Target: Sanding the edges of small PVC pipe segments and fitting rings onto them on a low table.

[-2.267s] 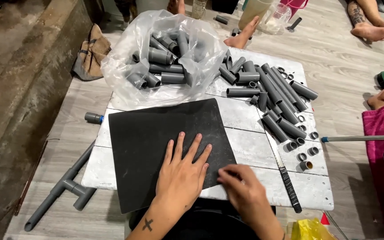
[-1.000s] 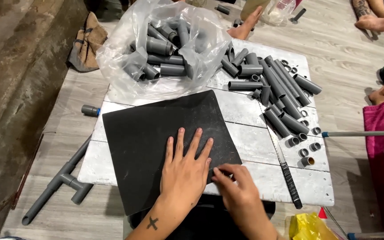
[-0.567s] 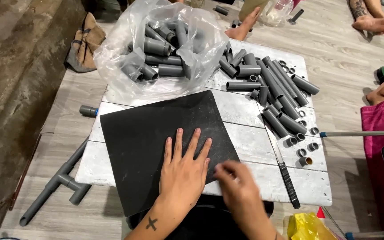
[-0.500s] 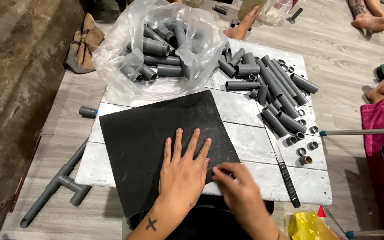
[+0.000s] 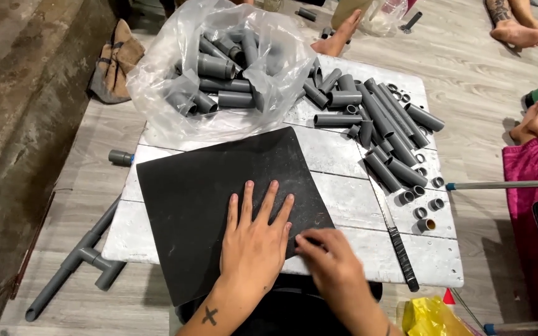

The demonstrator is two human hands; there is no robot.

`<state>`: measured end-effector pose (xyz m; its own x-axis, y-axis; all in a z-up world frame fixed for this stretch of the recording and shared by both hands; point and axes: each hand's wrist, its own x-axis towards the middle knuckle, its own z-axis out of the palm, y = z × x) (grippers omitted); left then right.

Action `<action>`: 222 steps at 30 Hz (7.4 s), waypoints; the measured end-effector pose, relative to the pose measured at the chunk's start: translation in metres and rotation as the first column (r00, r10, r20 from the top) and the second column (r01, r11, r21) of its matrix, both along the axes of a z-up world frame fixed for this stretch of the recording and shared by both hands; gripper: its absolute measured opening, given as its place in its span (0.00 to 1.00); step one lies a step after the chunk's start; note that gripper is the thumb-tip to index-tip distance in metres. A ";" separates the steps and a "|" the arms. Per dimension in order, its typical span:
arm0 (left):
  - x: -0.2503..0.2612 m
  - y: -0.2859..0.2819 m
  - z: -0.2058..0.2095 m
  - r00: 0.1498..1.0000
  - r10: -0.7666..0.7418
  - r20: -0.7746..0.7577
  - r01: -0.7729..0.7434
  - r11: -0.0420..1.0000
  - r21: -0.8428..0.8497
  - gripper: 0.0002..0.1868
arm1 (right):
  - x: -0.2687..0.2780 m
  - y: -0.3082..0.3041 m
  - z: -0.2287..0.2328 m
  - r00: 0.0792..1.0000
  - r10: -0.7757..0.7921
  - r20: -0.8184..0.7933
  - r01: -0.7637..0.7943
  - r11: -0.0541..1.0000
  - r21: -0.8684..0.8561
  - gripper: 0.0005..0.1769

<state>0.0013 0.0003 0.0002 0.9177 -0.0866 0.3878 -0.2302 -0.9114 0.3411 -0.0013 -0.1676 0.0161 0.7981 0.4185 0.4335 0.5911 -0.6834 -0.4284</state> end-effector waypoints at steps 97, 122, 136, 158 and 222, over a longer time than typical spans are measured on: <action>0.014 0.005 -0.005 0.955 -0.037 0.293 0.092 0.980 -0.176 0.03 | 0.026 -0.078 0.047 0.646 0.680 -0.346 0.454 0.022 0.891 0.18; 0.002 0.014 0.052 0.821 -0.470 0.323 0.570 0.649 -0.504 0.06 | 0.045 -0.056 0.011 0.779 0.592 -0.206 -0.301 0.642 0.705 0.08; -0.009 0.031 0.051 0.970 -0.207 0.126 0.237 0.921 -0.309 0.19 | 0.054 -0.069 -0.022 0.945 0.279 -0.170 -0.101 0.745 0.660 0.09; -0.005 0.051 0.020 0.952 -0.288 -0.103 0.261 0.941 -0.215 0.11 | 0.063 -0.064 -0.058 0.899 0.067 -0.433 0.205 0.810 0.550 0.25; 0.001 0.013 0.022 0.925 -0.345 -0.159 0.333 0.938 -0.098 0.24 | 0.082 -0.054 -0.029 0.987 -0.059 0.147 0.069 0.995 -0.066 0.22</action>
